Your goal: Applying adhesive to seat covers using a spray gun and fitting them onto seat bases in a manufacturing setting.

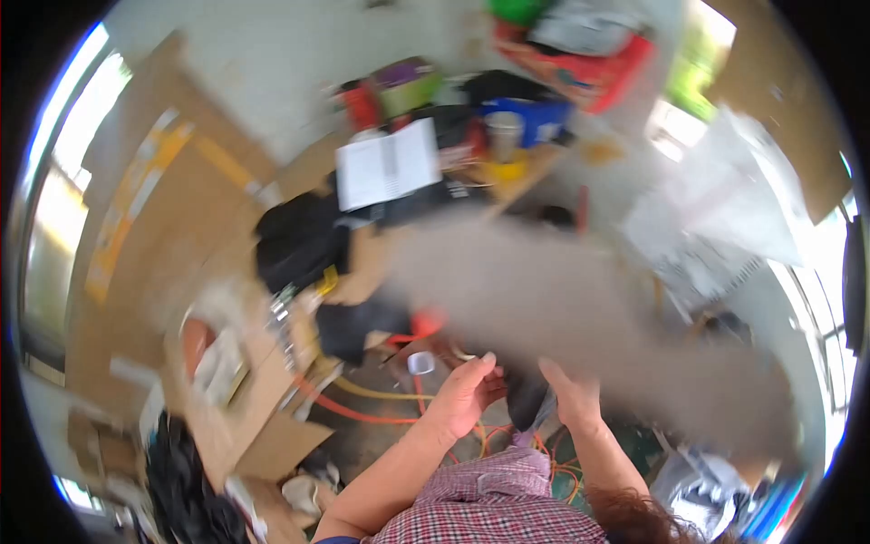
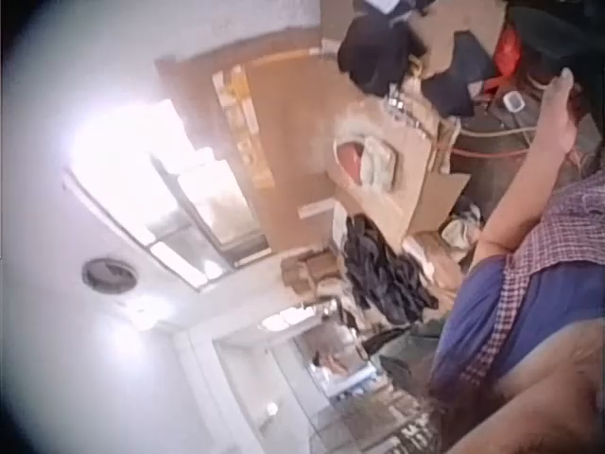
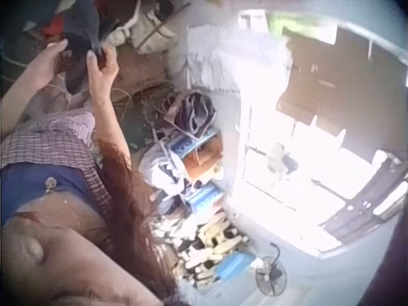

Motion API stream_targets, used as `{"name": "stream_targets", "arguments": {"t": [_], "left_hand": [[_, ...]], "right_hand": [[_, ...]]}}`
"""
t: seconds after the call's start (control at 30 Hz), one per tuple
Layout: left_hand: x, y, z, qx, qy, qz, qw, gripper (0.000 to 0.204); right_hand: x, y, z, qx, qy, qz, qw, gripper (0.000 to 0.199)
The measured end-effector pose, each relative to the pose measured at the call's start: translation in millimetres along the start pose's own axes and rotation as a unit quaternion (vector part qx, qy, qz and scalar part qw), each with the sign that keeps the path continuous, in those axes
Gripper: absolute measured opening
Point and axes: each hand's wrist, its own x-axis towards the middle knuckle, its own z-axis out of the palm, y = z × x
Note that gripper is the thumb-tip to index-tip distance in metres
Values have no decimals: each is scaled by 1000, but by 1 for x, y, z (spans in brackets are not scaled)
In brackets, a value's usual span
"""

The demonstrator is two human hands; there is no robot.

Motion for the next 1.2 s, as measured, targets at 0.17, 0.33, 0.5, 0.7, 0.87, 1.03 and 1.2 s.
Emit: {"name": "stream_targets", "arguments": {"t": [0.17,0.33,0.5,0.7,0.87,1.03,1.2], "left_hand": [[-168,79,-92,-56,162,165,971,18],[-341,123,-171,-16,175,268,947,21],[-494,125,-249,2,283,392,876,22],[-609,102,-290,-11,465,488,739,21],[-644,106,-308,-191,511,622,561,20],[-641,132,-314,-224,568,678,410,18],[-613,155,-333,-237,565,683,397,27]], "right_hand": [[-33,39,181,14,-200,203,958,9],[-68,6,357,38,-250,148,956,15],[-108,9,506,67,-363,44,928,17],[-113,-4,620,112,-371,-12,922,15],[-197,20,676,-43,-569,-138,810,4],[-324,48,687,-61,-805,-224,546,40],[-331,82,726,-44,-848,-187,493,26]]}}
